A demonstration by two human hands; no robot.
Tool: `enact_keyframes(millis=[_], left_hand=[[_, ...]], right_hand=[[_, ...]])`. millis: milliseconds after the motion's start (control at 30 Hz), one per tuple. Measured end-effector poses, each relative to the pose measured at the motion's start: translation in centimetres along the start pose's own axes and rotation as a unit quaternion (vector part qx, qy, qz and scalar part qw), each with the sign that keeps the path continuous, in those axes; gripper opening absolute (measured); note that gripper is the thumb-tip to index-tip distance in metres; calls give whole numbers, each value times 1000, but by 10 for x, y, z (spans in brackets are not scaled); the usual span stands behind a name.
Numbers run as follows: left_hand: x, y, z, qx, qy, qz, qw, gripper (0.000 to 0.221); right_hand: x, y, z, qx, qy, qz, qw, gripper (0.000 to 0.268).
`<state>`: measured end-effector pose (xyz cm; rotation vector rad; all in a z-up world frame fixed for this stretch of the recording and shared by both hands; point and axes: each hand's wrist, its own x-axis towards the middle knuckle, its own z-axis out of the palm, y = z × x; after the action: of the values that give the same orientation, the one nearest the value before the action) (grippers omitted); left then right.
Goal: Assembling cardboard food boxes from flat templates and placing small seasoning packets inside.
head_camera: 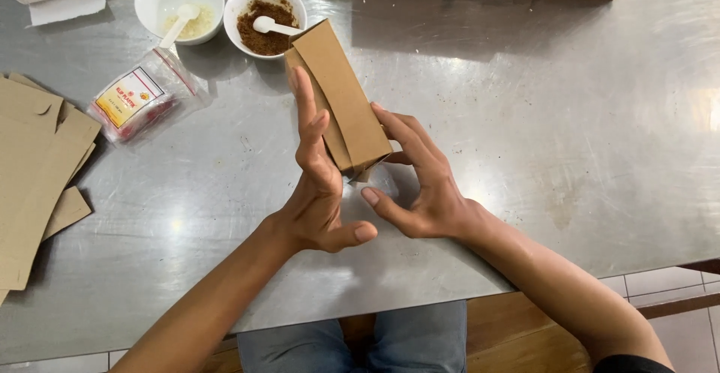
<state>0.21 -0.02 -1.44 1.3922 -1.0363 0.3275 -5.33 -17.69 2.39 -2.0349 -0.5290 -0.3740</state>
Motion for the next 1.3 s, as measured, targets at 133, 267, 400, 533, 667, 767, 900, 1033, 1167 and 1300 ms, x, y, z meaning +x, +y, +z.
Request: enact_keyframes(millis=[133, 267, 400, 533, 667, 767, 900, 1033, 1167, 1300], left_hand=[[-2, 0, 3, 26, -1, 13, 1000, 110], [-6, 7, -1, 53, -29, 20, 998, 120], [-5, 11, -1, 56, -63, 24, 996, 131], [-5, 8, -1, 59, -60, 35, 996, 129], [-4, 1, -3, 47, -35, 46, 997, 122], [-4, -2, -5, 65, -8, 61, 996, 117], [0, -15, 2, 60, -3, 52, 997, 130], [6, 3, -4, 8, -55, 32, 998, 115], [-8, -2, -6, 55, -52, 19, 997, 114], [-5, -2, -12, 169, 33, -29, 985, 89]], right_hand=[[-3, 1, 1, 14, -5, -18, 1000, 75], [-4, -1, 4, 21, 16, -14, 1000, 69], [-2, -2, 4, 26, 40, -2, 999, 73], [-1, -2, 5, 35, 56, 27, 997, 79], [3, -5, -2, 38, 55, 33, 997, 72], [8, -7, -6, 12, 74, 51, 996, 76], [13, 1, -10, 129, 88, 98, 983, 67], [26, -11, -19, 114, 62, 217, 967, 72], [28, 1, -30, 136, 53, 299, 943, 65], [30, 6, -51, 115, -16, 223, 968, 56]])
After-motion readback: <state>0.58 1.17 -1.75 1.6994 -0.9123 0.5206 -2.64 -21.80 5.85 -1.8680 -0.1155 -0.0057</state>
